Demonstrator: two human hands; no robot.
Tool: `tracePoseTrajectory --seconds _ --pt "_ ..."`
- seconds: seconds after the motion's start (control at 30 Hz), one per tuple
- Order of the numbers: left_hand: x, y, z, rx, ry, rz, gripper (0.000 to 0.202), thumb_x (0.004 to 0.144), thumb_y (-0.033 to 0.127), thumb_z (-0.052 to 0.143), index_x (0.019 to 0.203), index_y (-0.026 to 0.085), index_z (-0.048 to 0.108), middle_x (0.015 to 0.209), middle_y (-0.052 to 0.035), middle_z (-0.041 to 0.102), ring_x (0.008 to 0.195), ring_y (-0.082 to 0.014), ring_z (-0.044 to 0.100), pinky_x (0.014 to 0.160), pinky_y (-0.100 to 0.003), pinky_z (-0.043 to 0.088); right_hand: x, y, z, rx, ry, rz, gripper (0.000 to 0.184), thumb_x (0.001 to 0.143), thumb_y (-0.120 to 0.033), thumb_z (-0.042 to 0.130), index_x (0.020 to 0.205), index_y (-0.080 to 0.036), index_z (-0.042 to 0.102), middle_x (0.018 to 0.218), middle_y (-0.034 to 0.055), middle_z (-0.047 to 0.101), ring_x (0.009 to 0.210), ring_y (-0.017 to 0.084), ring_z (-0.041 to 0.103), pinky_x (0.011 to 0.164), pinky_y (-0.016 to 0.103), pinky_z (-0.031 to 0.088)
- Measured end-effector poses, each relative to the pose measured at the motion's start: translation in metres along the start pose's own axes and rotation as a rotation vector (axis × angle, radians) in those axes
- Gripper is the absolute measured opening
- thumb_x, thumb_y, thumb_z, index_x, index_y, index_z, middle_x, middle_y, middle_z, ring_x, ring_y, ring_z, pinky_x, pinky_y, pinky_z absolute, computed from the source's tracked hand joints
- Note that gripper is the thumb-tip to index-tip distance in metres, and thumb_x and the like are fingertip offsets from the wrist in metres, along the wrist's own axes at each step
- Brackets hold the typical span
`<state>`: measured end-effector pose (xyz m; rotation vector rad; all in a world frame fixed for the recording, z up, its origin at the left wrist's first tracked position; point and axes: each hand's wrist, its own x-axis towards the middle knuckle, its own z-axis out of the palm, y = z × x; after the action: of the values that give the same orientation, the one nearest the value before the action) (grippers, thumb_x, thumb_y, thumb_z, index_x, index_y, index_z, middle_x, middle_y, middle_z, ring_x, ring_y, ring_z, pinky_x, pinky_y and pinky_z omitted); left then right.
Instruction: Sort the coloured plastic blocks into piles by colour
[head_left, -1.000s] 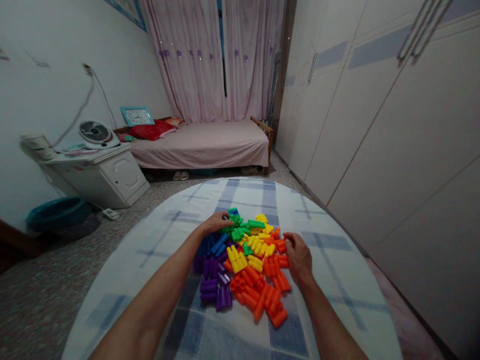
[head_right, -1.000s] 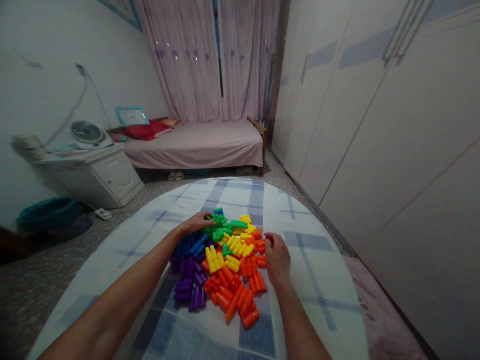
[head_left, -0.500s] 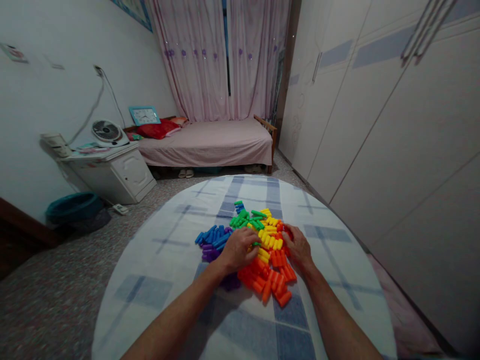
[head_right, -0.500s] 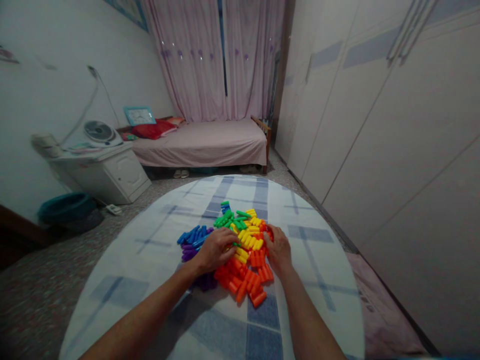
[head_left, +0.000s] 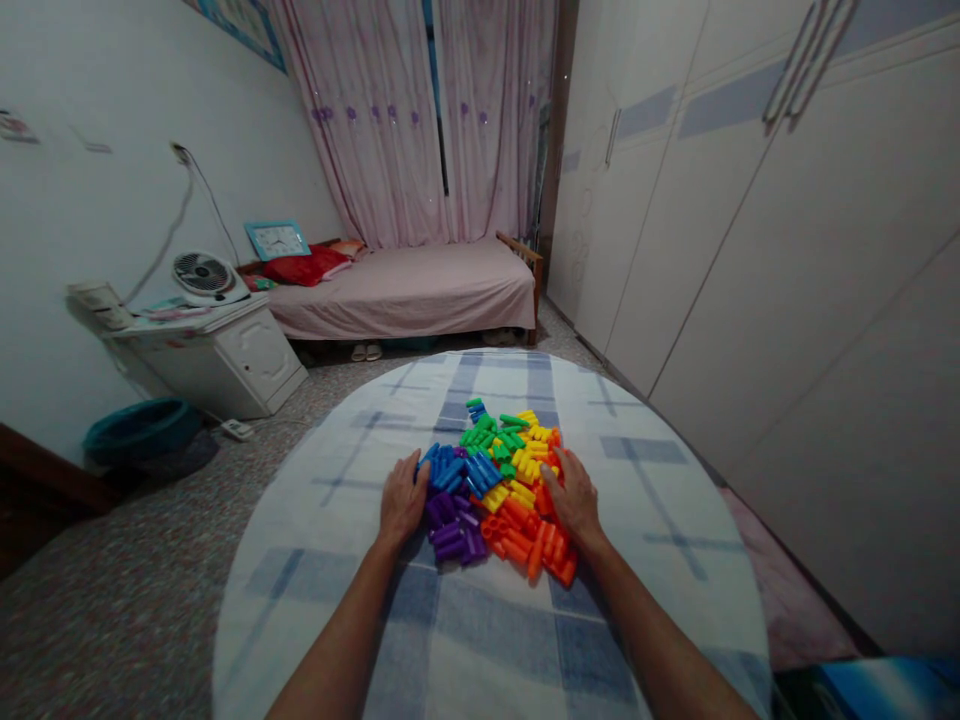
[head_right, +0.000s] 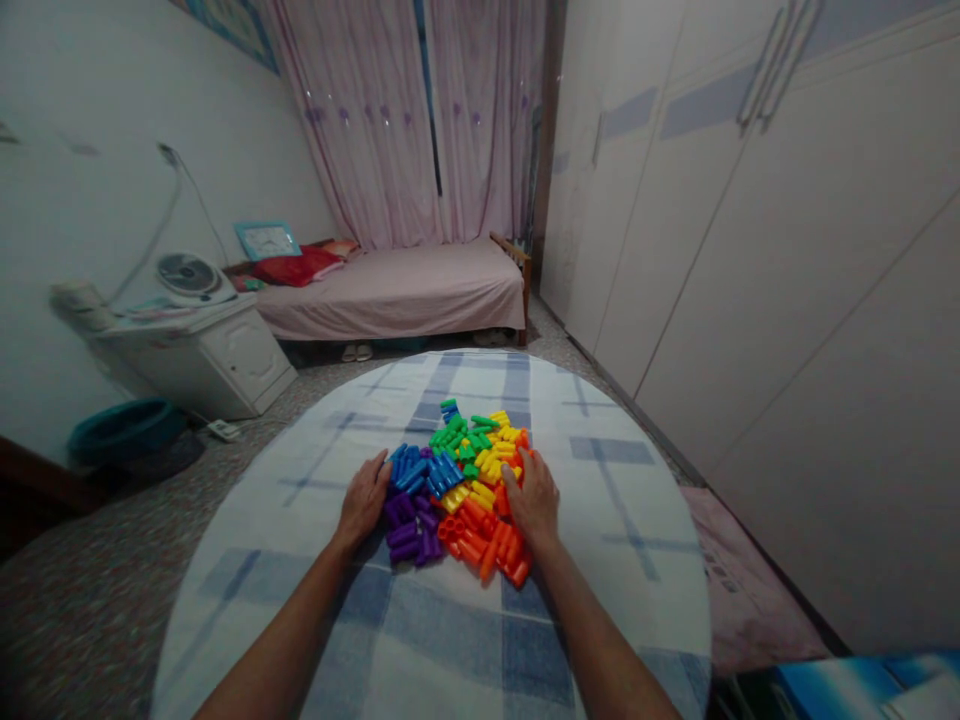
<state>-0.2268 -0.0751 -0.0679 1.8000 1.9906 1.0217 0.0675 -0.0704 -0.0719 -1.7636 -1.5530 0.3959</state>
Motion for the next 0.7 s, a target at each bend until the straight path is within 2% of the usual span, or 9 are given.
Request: tracePoseTrajectory --seconds 0.1,0.2,0.33,0.5,0.6,0.7 --pt "-0.001 0.021 0.012 -0.273 0.057 -0.043 0.049 0.091 0.043 0.036 0.124 0.014 0.057 0.13 -0.015 0.057 0.124 -0.0242 0.051 0.109 -0.043 0.035 -0.004 -0.011 0.011 -0.022 0.015 -0.005 0.054 0.09 -0.048 0.038 0.131 -0.017 0.052 0.14 0.0156 0.047 0.129 0.029 0.043 0.105 0.047 0.034" --pt "-0.001 0.042 0.019 -0.464 0.12 -0.073 0.048 0.086 0.045 0.047 0.118 0.012 0.062 0.123 -0.015 0.061 0.117 -0.0241 0.056 0.105 -0.041 0.04 -0.003 -0.018 0.017 -0.014 0.012 -0.018 0.051 0.089 -0.047 0.041 0.129 -0.019 0.056 0.137 0.0144 0.049 0.127 0.029 0.045 0.105 0.047 0.035" --pt "-0.001 0.069 0.017 -0.646 0.094 -0.051 0.043 0.081 0.042 0.057 0.114 0.016 0.064 0.118 -0.0104 0.066 0.112 -0.0232 0.059 0.1 -0.039 0.044 0.001 -0.021 0.021 0.096 0.019 -0.05 0.049 0.089 -0.048 0.039 0.125 -0.022 0.06 0.133 0.0118 0.053 0.125 0.028 0.046 0.106 0.05 0.033" --pt "-0.005 0.107 0.019 -0.635 0.015 0.147 0.032 0.08 0.036 0.061 0.106 0.019 0.067 0.11 -0.0076 0.067 0.1 -0.0191 0.062 0.092 -0.034 0.048 0.007 -0.026 0.032 0.46 -0.05 -0.154 0.057 0.091 -0.054 0.028 0.124 -0.019 0.059 0.132 0.0101 0.057 0.126 0.022 0.047 0.112 0.045 0.029" --pt "-0.009 0.128 0.022 -0.568 -0.068 0.312 0.024 0.082 0.031 0.059 0.101 0.019 0.068 0.11 -0.0072 0.066 0.105 -0.0183 0.061 0.097 -0.035 0.046 0.014 -0.032 0.035 0.606 -0.113 -0.139 0.065 0.088 -0.064 0.029 0.122 -0.019 0.061 0.13 0.0094 0.059 0.125 0.023 0.049 0.112 0.044 0.03" --pt "-0.013 0.141 0.015 -0.517 -0.185 0.418 0.025 0.086 0.029 0.055 0.105 0.02 0.068 0.113 -0.0076 0.066 0.11 -0.0185 0.059 0.102 -0.036 0.044 0.019 -0.037 0.024 0.668 -0.184 -0.093 0.072 0.086 -0.068 0.026 0.121 -0.016 0.062 0.127 0.0104 0.061 0.122 0.024 0.052 0.109 0.043 0.034"
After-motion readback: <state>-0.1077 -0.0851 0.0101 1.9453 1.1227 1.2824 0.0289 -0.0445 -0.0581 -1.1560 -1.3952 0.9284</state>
